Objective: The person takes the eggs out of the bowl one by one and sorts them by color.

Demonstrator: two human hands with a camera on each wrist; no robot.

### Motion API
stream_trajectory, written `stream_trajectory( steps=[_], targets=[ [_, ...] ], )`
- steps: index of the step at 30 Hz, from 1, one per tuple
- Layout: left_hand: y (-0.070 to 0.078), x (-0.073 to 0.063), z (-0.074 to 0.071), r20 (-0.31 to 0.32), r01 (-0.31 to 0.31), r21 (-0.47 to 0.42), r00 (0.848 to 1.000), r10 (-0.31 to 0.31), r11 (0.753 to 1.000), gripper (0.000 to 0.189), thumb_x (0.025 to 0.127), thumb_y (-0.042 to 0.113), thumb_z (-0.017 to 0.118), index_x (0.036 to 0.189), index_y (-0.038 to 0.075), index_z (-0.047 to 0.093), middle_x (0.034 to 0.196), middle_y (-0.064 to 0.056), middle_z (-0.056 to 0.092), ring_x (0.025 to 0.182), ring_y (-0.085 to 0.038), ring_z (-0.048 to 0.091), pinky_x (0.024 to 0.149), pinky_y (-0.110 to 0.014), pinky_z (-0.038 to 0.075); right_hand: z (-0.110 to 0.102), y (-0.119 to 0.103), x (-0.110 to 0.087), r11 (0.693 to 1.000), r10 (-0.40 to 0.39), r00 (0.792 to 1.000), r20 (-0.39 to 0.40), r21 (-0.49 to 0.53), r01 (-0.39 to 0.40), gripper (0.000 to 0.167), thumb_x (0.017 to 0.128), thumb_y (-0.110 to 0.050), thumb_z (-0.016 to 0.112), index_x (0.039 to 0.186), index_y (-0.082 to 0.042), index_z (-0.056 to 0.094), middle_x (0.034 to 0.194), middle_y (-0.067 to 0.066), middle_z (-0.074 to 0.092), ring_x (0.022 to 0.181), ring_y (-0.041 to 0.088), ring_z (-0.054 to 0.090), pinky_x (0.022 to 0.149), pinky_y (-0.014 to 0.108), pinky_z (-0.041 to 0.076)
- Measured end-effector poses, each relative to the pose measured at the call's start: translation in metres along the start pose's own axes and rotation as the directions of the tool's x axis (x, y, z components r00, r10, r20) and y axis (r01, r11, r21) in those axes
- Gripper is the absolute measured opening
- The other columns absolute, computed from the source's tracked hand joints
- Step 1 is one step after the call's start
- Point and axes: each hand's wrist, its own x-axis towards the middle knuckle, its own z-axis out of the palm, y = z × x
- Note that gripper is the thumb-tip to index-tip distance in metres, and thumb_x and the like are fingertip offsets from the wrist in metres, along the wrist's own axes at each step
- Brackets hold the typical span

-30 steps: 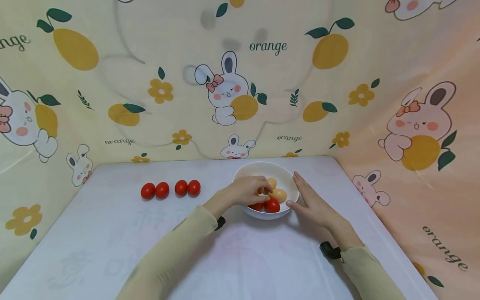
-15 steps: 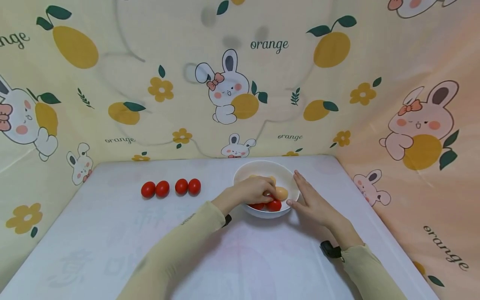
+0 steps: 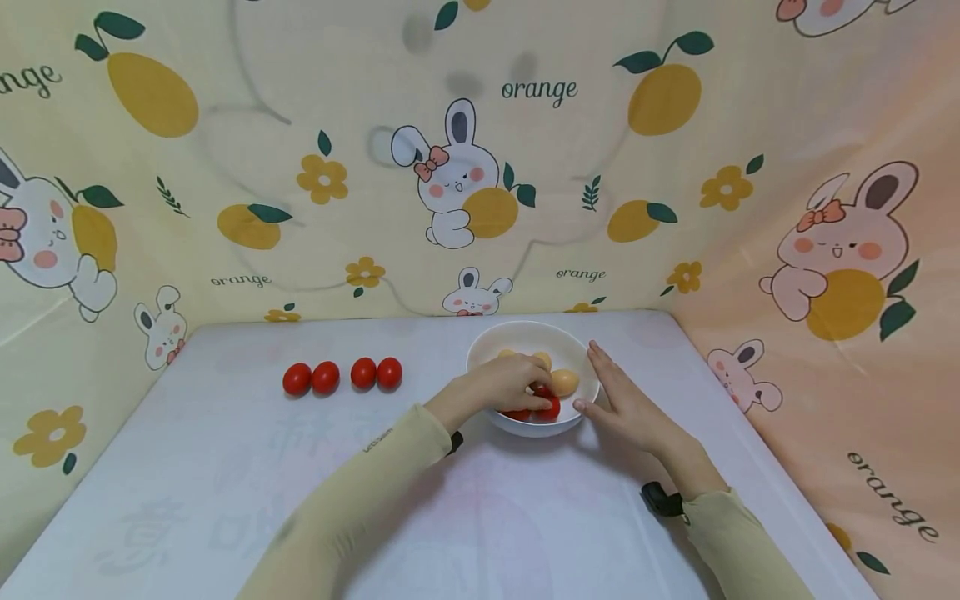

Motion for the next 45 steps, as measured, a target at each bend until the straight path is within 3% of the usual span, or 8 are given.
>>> stream_trajectory(
  steps=[9, 17, 31, 39, 45],
  targets=[
    [0.0, 0.0, 0.001, 0.022, 0.108, -0.09, 0.994, -0.106, 0.99, 0.033, 0.092, 0.028, 0.082, 0.121, 0.015, 0.073, 0.108, 0.005, 0.068, 0.1, -0.011, 0.063, 0.091, -0.016, 0.05, -0.001, -0.001, 0.0, 1.0, 0.001, 1.0, -0.003, -0.006, -0.001, 0.096, 0.101, -0.049, 0.064, 0.166, -0.004, 0.01, 0.175, 0.012, 0.004, 0.159, 0.042, 0.008, 0.122, 0.068, 0.017],
    [-0.001, 0.0, 0.002, 0.045, 0.15, -0.055, 0.988, -0.148, 0.987, 0.044, 0.092, 0.029, 0.081, 0.131, 0.012, 0.069, 0.111, 0.003, 0.068, 0.099, -0.01, 0.06, 0.093, -0.018, 0.05, -0.001, -0.002, 0.0, 1.0, -0.004, 1.0, -0.005, -0.006, 0.004, 0.095, 0.101, -0.047, 0.065, 0.166, -0.004, 0.01, 0.175, 0.012, 0.005, 0.159, 0.041, 0.008, 0.122, 0.067, 0.016],
    [0.0, -0.002, 0.0, 0.032, 0.12, -0.101, 0.993, -0.118, 0.988, 0.041, 0.092, 0.025, 0.08, 0.128, 0.011, 0.069, 0.111, 0.002, 0.067, 0.099, -0.01, 0.06, 0.091, -0.016, 0.05, -0.001, -0.005, -0.002, 1.0, -0.004, 1.0, -0.005, -0.01, 0.003, 0.096, 0.101, -0.046, 0.065, 0.166, -0.003, 0.01, 0.174, 0.014, 0.005, 0.159, 0.041, 0.008, 0.123, 0.066, 0.016],
    [-0.002, -0.007, -0.003, -0.052, 0.051, -0.21, 0.997, -0.064, 0.976, 0.038, 0.09, 0.022, 0.081, 0.123, 0.008, 0.068, 0.11, 0.003, 0.067, 0.1, -0.013, 0.065, 0.088, -0.016, 0.052, -0.001, -0.006, -0.001, 1.0, 0.007, 1.0, -0.001, -0.004, -0.007, 0.097, 0.1, -0.048, 0.065, 0.166, -0.003, 0.011, 0.174, 0.013, 0.005, 0.159, 0.041, 0.008, 0.122, 0.067, 0.016],
    [-0.004, -0.013, -0.005, -0.121, 0.013, -0.258, 0.992, -0.045, 0.966, 0.038, 0.09, 0.018, 0.08, 0.124, 0.006, 0.068, 0.116, -0.002, 0.069, 0.103, -0.014, 0.064, 0.094, -0.026, 0.056, 0.0, -0.005, -0.001, 1.0, -0.008, 1.0, -0.011, -0.006, 0.008, 0.095, 0.101, -0.046, 0.065, 0.166, -0.001, 0.011, 0.174, 0.015, 0.006, 0.159, 0.041, 0.008, 0.123, 0.067, 0.016]
  ],
)
